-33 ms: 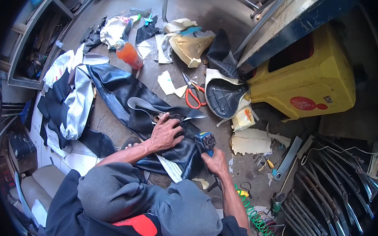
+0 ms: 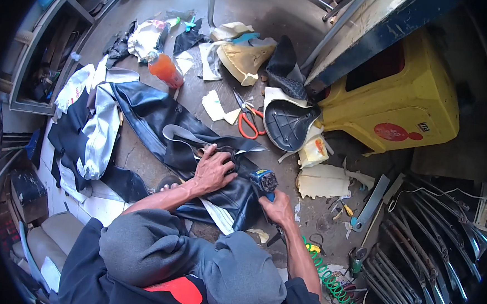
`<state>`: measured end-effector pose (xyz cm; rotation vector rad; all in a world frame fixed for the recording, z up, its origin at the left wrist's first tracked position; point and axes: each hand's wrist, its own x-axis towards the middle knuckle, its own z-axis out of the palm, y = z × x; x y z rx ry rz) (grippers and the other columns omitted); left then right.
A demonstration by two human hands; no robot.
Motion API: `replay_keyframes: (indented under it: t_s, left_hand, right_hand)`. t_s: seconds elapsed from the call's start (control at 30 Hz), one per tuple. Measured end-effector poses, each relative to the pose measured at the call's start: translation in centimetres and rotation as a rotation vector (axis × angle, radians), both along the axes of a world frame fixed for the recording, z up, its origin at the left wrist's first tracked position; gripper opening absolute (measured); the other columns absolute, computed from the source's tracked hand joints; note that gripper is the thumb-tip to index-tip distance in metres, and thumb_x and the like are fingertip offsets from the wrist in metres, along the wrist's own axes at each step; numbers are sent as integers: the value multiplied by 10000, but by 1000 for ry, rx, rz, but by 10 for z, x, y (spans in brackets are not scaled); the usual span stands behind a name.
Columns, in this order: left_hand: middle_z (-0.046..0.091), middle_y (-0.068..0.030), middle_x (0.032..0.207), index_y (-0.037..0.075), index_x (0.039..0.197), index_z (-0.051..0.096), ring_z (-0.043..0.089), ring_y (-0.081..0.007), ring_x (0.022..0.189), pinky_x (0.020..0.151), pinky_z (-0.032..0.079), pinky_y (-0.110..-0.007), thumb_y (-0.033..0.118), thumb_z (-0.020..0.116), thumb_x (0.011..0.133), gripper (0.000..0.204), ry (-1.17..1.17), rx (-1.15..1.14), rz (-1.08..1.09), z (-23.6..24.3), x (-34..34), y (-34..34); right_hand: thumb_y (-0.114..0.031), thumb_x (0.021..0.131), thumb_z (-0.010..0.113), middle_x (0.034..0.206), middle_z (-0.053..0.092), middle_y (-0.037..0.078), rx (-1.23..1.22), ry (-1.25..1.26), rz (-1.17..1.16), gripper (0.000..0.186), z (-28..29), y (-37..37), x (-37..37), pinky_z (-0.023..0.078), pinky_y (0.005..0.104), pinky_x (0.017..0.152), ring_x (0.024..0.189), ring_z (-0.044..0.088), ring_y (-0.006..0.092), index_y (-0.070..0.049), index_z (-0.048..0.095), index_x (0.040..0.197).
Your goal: The person trims foam from a bicycle saddle using shears, fits a new black vinyl cover over the foam, and secures the cover to the plastic saddle base using a staple gun.
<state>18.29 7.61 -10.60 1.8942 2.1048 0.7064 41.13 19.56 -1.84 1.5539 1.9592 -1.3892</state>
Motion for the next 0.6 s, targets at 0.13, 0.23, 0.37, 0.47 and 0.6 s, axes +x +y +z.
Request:
replay_keyframes:
  t_s: [0.13, 0.23, 0.37, 0.47, 0.6]
  left_hand:
    - [628, -20, 954, 135, 824, 700, 619, -182, 965, 1124, 265, -454, 277, 713, 828, 142, 13, -6, 10, -6, 4, 7]
    - [614, -30, 937, 117, 823, 687, 621, -187, 930, 1093, 293, -444, 233, 695, 839, 117, -1, -80, -26, -6, 3, 6]
    - [601, -37, 930, 101, 833, 678, 620, -192, 895, 1068, 309, -439, 194, 677, 845, 93, -50, -45, -27, -7, 0, 11]
    - [597, -40, 937, 97, 870, 674, 622, -192, 893, 1067, 313, -433, 186, 667, 852, 92, -26, -83, -46, -10, -2, 12]
    - [582, -47, 921, 95, 886, 660, 625, -193, 891, 1064, 317, -427, 185, 650, 868, 93, 26, -101, -58, -10, -4, 10]
  right_hand:
    - [-309, 759, 667, 778, 692, 218, -35, -22, 47, 407, -7, 5, 2, 520, 434, 736, 756, 692, 326, 51, 682, 949]
    - [-309, 755, 670, 804, 690, 255, 34, 40, 101, 407, -5, 8, -7, 521, 449, 744, 786, 698, 376, 53, 679, 941]
    - [-324, 747, 680, 845, 684, 291, 27, 17, 225, 430, -11, 18, -18, 521, 472, 759, 839, 692, 428, 58, 678, 942]
    - [-332, 743, 683, 850, 683, 298, 6, 27, 268, 441, -8, 23, -30, 522, 478, 767, 854, 688, 439, 59, 680, 946]
    - [-337, 743, 684, 840, 683, 298, -1, 16, 295, 444, -10, 26, -41, 523, 485, 774, 856, 686, 446, 56, 684, 951]
